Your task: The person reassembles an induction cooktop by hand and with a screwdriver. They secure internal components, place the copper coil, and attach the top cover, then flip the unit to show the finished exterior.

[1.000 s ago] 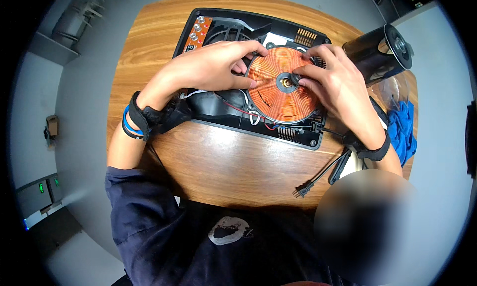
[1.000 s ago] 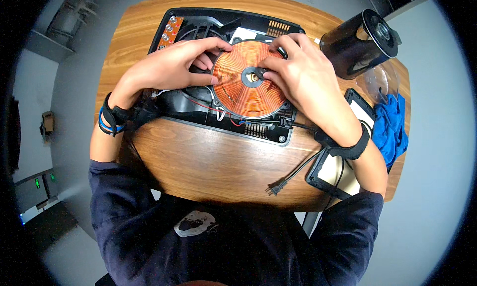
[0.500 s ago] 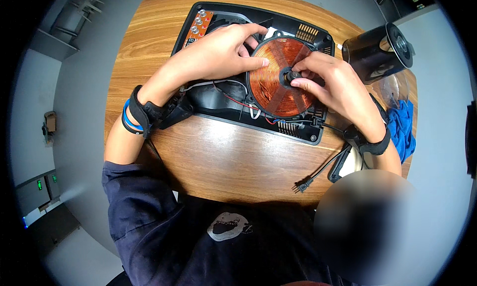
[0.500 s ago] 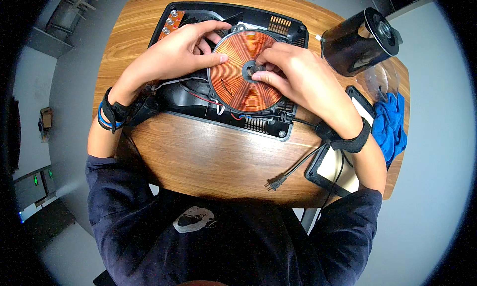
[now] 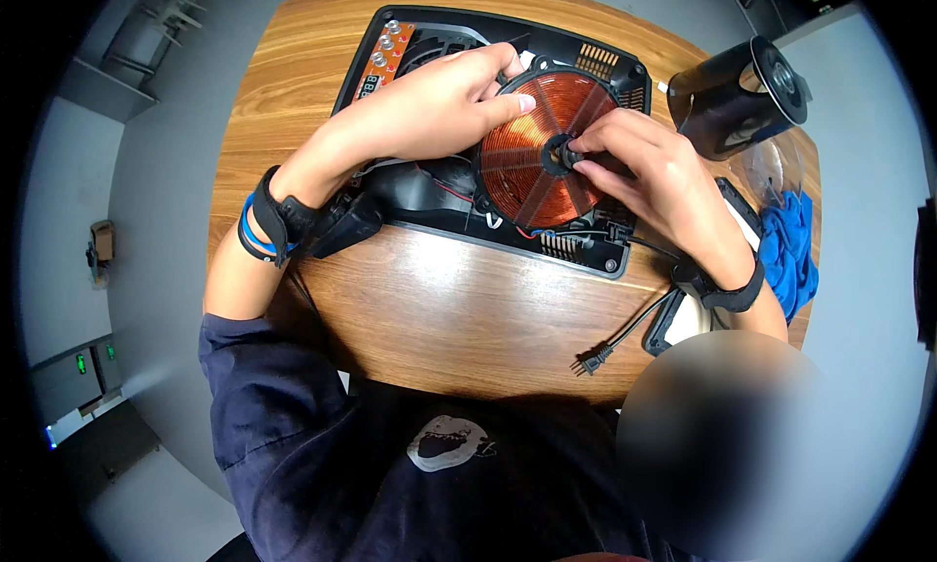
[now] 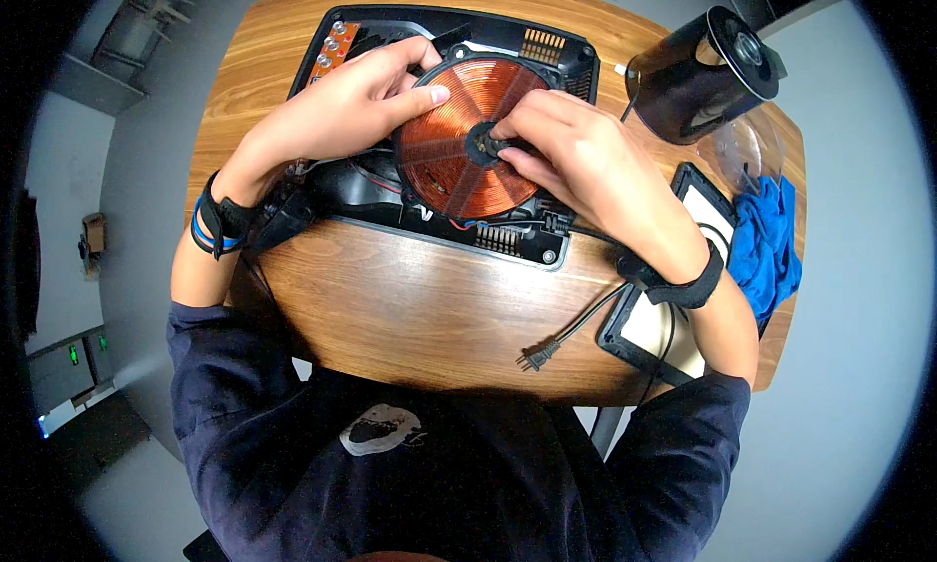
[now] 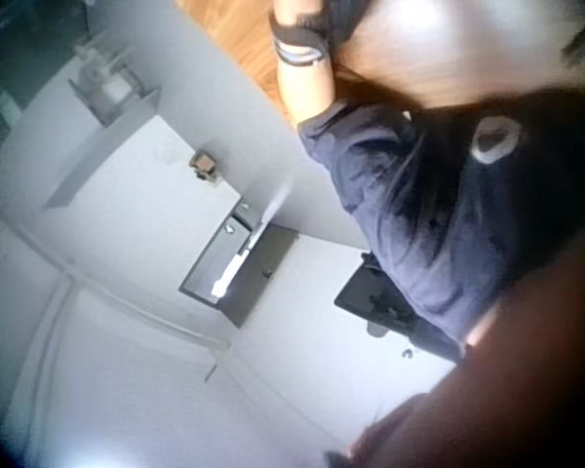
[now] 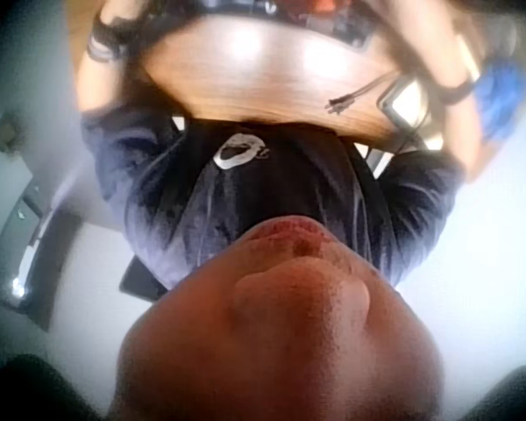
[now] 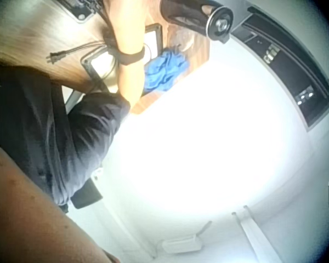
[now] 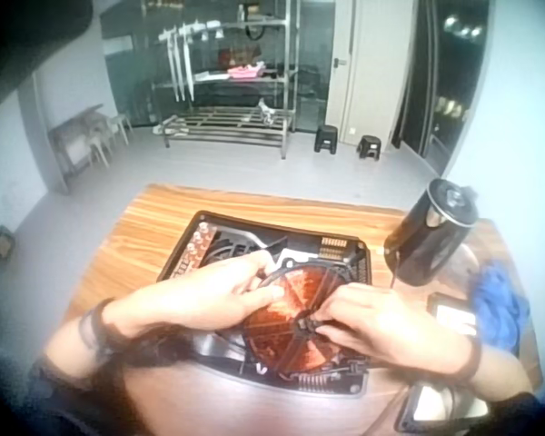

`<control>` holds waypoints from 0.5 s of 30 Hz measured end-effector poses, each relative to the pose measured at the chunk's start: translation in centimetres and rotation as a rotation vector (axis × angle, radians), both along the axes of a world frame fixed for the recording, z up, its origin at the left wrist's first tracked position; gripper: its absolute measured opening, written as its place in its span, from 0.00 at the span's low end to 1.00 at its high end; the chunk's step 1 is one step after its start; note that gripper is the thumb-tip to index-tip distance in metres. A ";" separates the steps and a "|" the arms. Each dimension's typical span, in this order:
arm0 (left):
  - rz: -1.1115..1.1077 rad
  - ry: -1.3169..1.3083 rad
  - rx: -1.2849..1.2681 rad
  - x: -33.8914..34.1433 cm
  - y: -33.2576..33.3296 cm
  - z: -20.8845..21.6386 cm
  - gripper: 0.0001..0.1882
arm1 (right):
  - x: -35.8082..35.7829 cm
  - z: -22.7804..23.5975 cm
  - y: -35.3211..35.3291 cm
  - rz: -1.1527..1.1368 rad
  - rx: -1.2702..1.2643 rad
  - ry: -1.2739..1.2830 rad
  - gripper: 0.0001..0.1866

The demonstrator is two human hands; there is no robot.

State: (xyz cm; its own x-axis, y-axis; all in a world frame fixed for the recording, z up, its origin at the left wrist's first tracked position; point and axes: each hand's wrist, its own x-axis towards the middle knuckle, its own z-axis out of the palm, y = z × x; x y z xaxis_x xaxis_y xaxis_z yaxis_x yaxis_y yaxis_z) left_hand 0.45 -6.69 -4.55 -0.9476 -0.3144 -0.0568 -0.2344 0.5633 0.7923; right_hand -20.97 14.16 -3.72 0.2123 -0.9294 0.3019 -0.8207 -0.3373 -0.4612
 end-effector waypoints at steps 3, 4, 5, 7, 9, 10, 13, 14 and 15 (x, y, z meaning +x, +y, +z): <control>0.032 0.038 -0.036 0.4 0.8 0.5 0.13 | 0.2 0.1 0.2 -0.003 -0.040 0.018 0.12; 0.050 0.044 -0.040 0.6 1.0 0.8 0.12 | 0.3 0.2 0.3 -0.012 -0.059 0.030 0.12; 0.059 0.049 0.002 0.6 1.2 1.1 0.12 | 0.5 0.4 0.3 -0.020 -0.079 0.041 0.12; 0.082 0.060 0.086 0.9 1.3 1.5 0.11 | 1.0 0.8 0.4 -0.036 -0.111 0.056 0.12; 0.080 0.137 0.121 1.1 1.2 0.8 0.10 | 1.5 1.4 0.4 -0.056 -0.134 0.065 0.11; 0.077 0.176 0.139 1.2 1.2 0.7 0.09 | 1.7 1.6 0.5 -0.058 -0.132 0.078 0.11; 0.078 0.166 0.113 1.8 2.0 1.9 0.08 | 2.2 2.1 0.6 -0.060 -0.138 0.115 0.12; 0.068 0.196 0.103 1.8 2.0 1.7 0.07 | 2.3 2.3 0.5 -0.056 -0.150 0.123 0.13; 0.062 0.226 0.091 1.9 2.0 1.3 0.07 | 2.4 2.4 0.5 -0.049 -0.162 0.131 0.13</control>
